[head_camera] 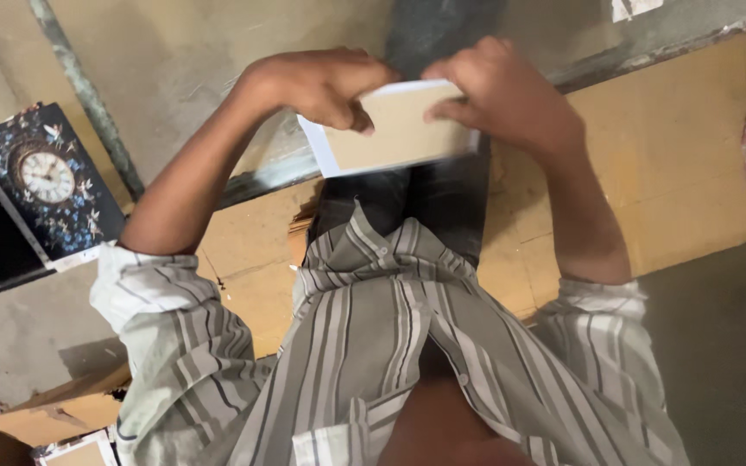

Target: The person sits on the floor and repeatedly picks up a white card and a brown card, aligns them, and presses them together. They place the assembled pair on a stack to the left and continue the process with additional cards.

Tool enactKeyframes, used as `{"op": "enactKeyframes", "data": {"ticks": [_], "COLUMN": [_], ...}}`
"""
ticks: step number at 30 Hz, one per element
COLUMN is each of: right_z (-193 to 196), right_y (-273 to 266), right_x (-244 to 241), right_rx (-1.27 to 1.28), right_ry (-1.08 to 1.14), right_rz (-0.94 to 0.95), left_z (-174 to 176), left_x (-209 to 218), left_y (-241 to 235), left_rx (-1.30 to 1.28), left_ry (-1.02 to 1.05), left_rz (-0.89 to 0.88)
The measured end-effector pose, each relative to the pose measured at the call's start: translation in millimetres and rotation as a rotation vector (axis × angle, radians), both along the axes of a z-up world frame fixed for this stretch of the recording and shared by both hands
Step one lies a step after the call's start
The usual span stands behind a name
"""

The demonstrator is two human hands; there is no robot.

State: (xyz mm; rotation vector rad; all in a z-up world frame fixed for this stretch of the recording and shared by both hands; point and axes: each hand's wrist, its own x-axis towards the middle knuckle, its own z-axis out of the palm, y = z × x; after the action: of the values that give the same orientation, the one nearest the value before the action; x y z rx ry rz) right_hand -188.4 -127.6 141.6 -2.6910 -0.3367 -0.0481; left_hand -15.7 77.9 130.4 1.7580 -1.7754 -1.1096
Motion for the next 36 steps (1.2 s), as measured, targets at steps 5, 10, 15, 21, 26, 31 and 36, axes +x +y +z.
{"op": "enactKeyframes", "data": {"ticks": [5,10,15,21,26,31,36], "right_z": [-39.7,-61.9,-62.7,-65.1,-68.2,-60.9,-59.7], "right_y": [-6.9,-11.4,-9.1,-9.3,-1.4,5.4,7.6], "right_x": [20.5,30.8,27.5,25.4,21.9,18.4,24.0], "right_rx": [0.004,-0.042,-0.056,0.007,-0.047,0.000,0.009], "right_ry": [-0.061,-0.195,-0.141,-0.097,-0.162,-0.134,-0.074], "right_rz": [-0.141,-0.155,-0.186,-0.202,-0.194,-0.210,-0.172], "left_z": [-37.3,-46.7,-47.1,-44.8,-30.6,-31.7,-57.7], "left_x": [-1.2,-17.6,14.0,31.0,12.0,-11.5,-29.7], "left_y": [4.7,-4.3,19.6,46.6,25.2,-4.1,6.3], "left_rx": [-0.087,-0.419,-0.380,-0.209,-0.152,-0.103,-0.363], "left_ry": [-0.378,-0.792,-0.501,-0.361,-0.817,-0.232,-0.499], "left_rz": [0.402,0.502,0.712,0.868,0.709,0.524,0.475]}}
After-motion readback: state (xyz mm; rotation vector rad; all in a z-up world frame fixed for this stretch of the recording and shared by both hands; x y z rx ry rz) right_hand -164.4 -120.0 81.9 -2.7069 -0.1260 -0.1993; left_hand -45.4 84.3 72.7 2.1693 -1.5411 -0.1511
